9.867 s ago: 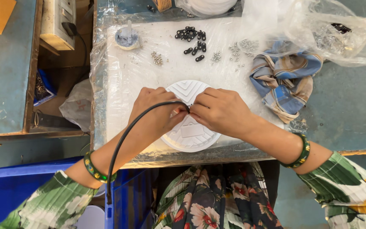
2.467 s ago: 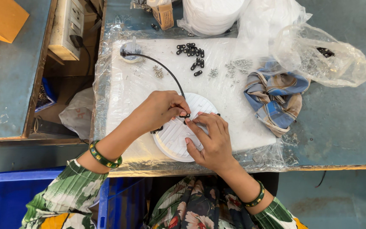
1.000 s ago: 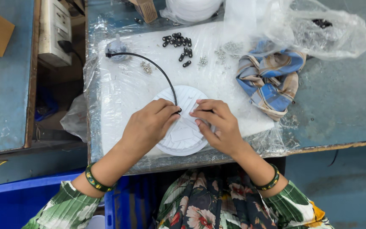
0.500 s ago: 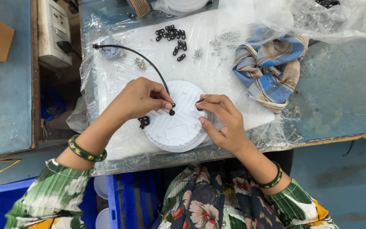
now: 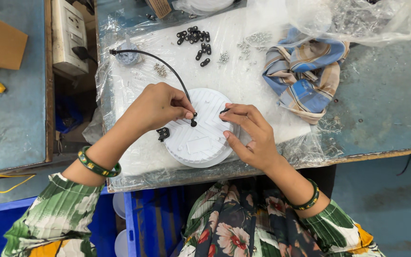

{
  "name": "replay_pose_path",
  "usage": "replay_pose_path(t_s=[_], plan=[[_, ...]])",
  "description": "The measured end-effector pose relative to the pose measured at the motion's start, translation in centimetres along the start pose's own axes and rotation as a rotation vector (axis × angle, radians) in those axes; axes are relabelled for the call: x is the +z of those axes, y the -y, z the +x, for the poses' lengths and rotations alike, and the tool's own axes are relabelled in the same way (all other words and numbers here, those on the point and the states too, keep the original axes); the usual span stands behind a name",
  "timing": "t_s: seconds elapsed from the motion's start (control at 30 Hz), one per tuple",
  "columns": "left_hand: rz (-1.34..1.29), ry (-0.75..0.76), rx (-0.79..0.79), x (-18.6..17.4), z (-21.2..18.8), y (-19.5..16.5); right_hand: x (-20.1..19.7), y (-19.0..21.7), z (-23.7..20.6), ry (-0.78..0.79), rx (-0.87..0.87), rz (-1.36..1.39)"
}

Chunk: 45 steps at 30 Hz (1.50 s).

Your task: The person assembles round LED ceiling light fixtures at a workbench. They use a green electric screwdriver to drive screws securing a black cable and terminal block to the white fixture base, attach the LED panel, and place completed fixtures into a blue bin.

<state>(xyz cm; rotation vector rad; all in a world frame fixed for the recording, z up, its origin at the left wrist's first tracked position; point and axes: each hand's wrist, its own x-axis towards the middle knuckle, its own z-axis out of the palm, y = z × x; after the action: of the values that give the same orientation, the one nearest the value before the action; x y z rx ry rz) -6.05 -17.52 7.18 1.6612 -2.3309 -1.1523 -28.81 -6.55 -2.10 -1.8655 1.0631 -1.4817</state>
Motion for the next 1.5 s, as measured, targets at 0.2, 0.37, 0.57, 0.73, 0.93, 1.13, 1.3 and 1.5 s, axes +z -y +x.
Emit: replay_pose_path(t_s=[0.2, 0.37, 0.57, 0.73, 0.93, 1.13, 1.3, 1.5], plan=[[-0.002, 0.003, 0.006, 0.0, 0.0, -0.1, -0.1, 0.1, 0.0, 0.001, -0.01, -0.012], [0.045, 0.001, 0.036, 0.3, -0.2, -0.1, -0.1, 0.0, 0.0, 0.001, -0.003, -0.02], [0.102, 0.027, 0.049, 0.2, 0.2, -0.2, -0.1, 0.3, 0.2, -0.001, 0.004, -0.017], [0.149, 0.126, 0.031, -0.5, 1.2, -0.6, 0.1, -0.3, 0.0, -0.004, -0.007, -0.016], [0.293, 0.111, 0.036, -0.1, 1.8, 0.1, 0.3, 0.0, 0.2, -0.012, -0.002, -0.02], [0.156, -0.278, 0.202, 2.4, -0.7, 1.7, -0.1, 1.1, 3.9, -0.077, -0.075, -0.287], [-0.023, -0.614, 0.311, 4.7, -2.5, 3.0, -0.8, 0.9, 13.2, -0.074, -0.306, -0.258], [-0.307, -0.697, 0.282, 6.5, -2.2, 4.1, 2.6, 2.9, 33.3, -0.081, -0.342, 0.288]])
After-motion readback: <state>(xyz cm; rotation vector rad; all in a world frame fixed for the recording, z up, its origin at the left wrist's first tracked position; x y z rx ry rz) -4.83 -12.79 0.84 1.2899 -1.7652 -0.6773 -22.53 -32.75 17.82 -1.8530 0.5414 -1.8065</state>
